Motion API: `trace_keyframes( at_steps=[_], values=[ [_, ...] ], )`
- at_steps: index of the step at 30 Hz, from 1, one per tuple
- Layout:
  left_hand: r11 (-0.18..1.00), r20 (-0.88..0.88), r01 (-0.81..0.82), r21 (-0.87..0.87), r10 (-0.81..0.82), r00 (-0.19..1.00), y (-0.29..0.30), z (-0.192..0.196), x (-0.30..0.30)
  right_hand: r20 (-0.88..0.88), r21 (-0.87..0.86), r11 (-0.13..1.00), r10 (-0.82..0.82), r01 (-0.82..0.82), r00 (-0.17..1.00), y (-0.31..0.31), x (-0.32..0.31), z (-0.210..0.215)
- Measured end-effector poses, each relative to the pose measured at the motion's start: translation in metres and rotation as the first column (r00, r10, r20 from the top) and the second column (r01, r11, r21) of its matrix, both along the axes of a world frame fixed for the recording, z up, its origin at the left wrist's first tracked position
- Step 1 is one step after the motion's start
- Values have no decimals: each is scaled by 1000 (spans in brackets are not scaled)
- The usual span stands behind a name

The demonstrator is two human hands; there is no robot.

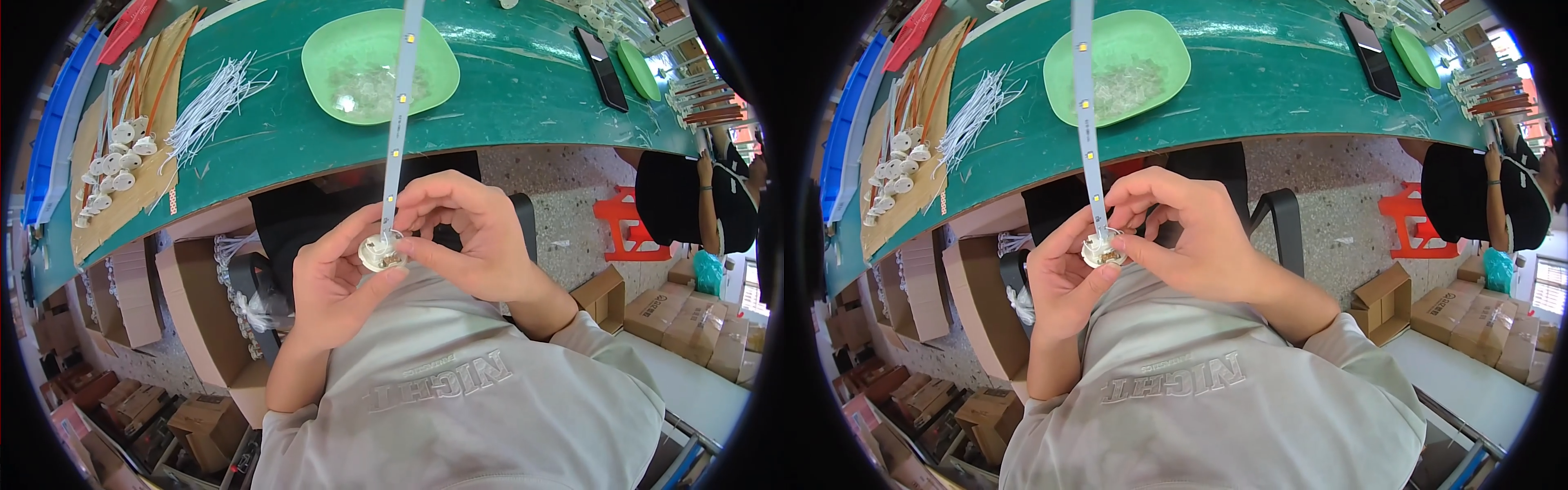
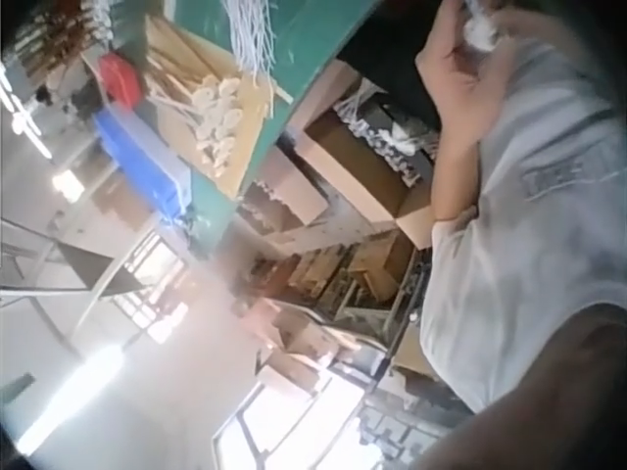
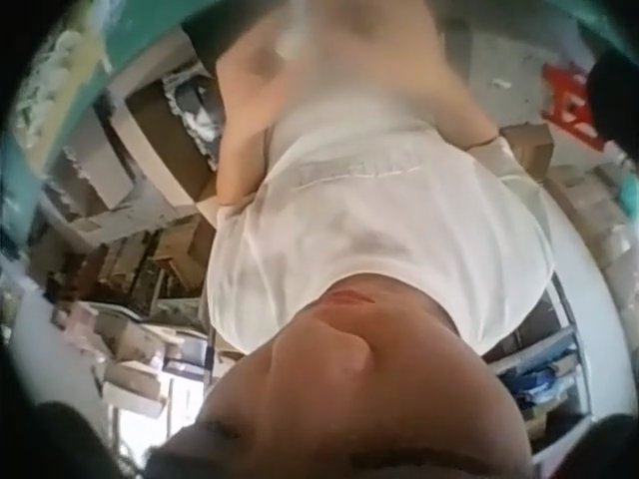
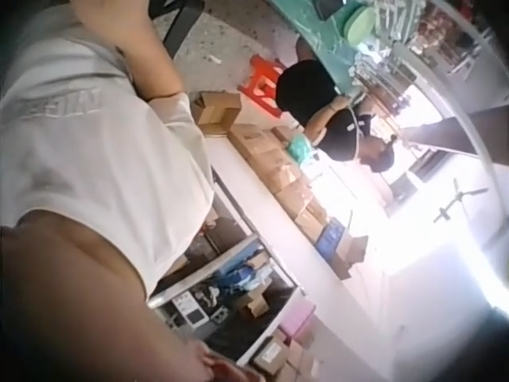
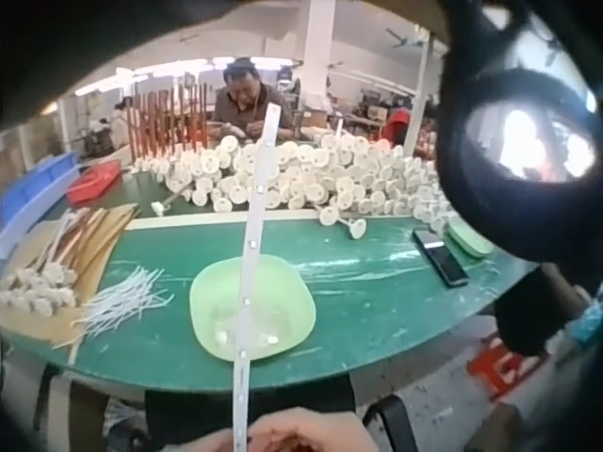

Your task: Assembling LED light strips onto circular plastic bases by manually fastening components.

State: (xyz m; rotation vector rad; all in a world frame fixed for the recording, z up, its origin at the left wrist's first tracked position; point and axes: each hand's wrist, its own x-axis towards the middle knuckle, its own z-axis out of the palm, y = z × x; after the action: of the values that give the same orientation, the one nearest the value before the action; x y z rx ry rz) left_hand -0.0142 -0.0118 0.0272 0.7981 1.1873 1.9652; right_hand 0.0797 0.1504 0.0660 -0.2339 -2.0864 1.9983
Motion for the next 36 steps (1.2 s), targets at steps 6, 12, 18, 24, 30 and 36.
trace_keyframes(
  at_steps=[6, 12, 18, 24, 30, 36],
  values=[
    [1000, 163, 14, -24, -10, 987, 0, -5, 5, 57, 9, 997, -77, 77, 995, -4, 6, 6],
    [1000, 17, 20, 6, -20, 1000, 2, -5, 3, -43, 114, 985, -125, 129, 991, -6, 8, 1],
    [1000, 34, -20, -10, 21, 999, 4, -2, 9, -10, -109, 992, -60, 59, 998, -4, 11, -1],
    [1000, -63, -16, -20, 15, 998, 4, -3, 9, -23, -135, 990, -38, 34, 999, -6, 13, -5],
    [992, -126, -84, -94, 72, 989, 4, -4, 9, -203, 371, 921, -43, 117, 978, -4, 8, -5],
    [991, -325, -70, -114, 29, 945, 1, -1, 4, -393, 573, 772, -36, 275, 919, -1, 10, -14]
  ],
)
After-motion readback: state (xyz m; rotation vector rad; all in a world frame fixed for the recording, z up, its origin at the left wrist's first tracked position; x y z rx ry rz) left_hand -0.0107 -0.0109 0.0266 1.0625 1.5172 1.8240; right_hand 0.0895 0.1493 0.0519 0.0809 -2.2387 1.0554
